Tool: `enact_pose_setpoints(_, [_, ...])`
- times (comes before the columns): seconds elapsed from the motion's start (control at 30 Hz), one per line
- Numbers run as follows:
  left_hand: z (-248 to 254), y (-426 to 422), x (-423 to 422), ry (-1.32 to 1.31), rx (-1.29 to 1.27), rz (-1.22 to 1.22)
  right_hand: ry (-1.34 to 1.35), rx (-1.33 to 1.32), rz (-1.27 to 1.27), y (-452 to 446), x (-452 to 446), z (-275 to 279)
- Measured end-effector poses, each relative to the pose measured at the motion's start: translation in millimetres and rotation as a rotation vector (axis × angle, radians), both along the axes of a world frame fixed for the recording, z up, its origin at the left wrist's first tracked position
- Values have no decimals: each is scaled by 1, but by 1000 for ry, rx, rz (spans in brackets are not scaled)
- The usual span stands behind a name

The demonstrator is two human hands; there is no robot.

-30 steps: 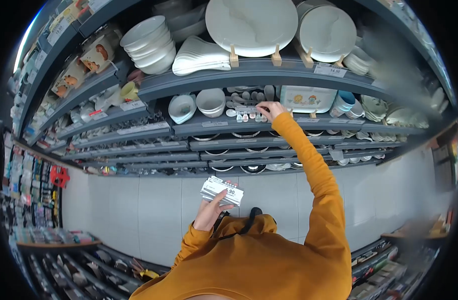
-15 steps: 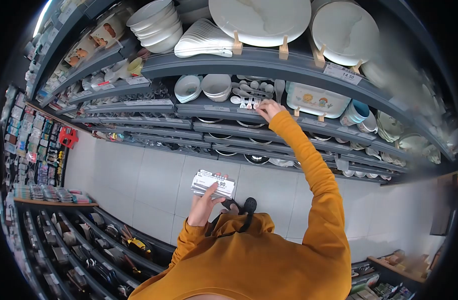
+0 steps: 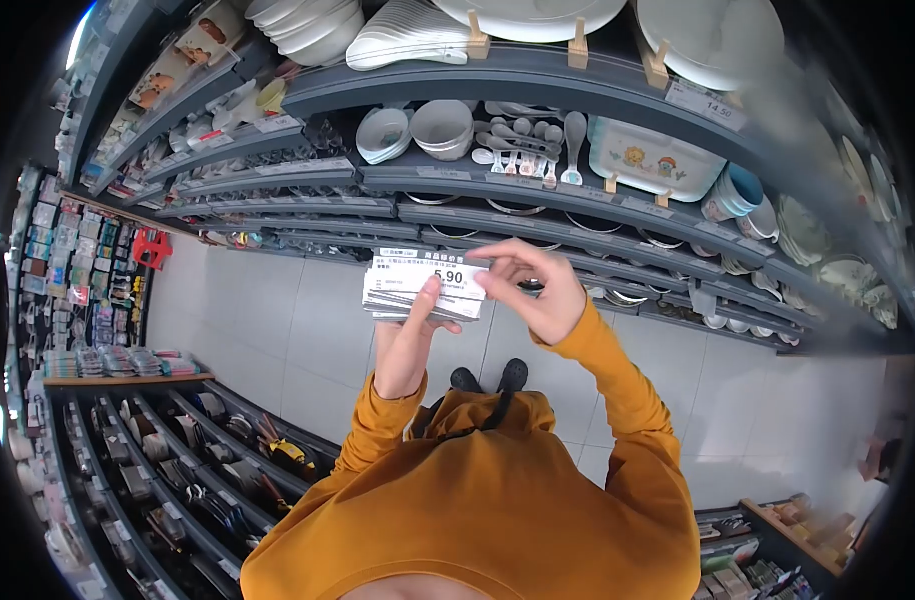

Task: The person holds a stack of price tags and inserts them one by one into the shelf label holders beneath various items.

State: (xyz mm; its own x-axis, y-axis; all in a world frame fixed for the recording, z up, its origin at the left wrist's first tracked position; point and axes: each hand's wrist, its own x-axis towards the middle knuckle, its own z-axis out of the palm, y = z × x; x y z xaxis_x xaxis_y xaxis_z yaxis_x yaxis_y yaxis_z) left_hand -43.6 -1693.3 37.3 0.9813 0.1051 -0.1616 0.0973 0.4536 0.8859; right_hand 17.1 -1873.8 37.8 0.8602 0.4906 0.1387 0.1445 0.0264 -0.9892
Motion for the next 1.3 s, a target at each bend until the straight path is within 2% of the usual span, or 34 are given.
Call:
enact_pose_setpoints(0.27, [13,20,-10,-84,-28,-78,-89,0,-106,25,-19,21])
enact_pose_setpoints(0.47, [18,67,-27,-109,-96,-149,-137,-18,-145,67,-38,33])
enact_pose_setpoints(0.8, [10,225,-69,-167,-91,-290,-180,-65,-290,220,-105,34])
enact_pose_setpoints(1.0, [12,335,-101,-171,-92,-258,-200,-51,-298,334,-134,31])
enact_pose_setpoints(1.3, [15,414,-130,-215,-114,-187,-196,-108,-264,418,-155,47])
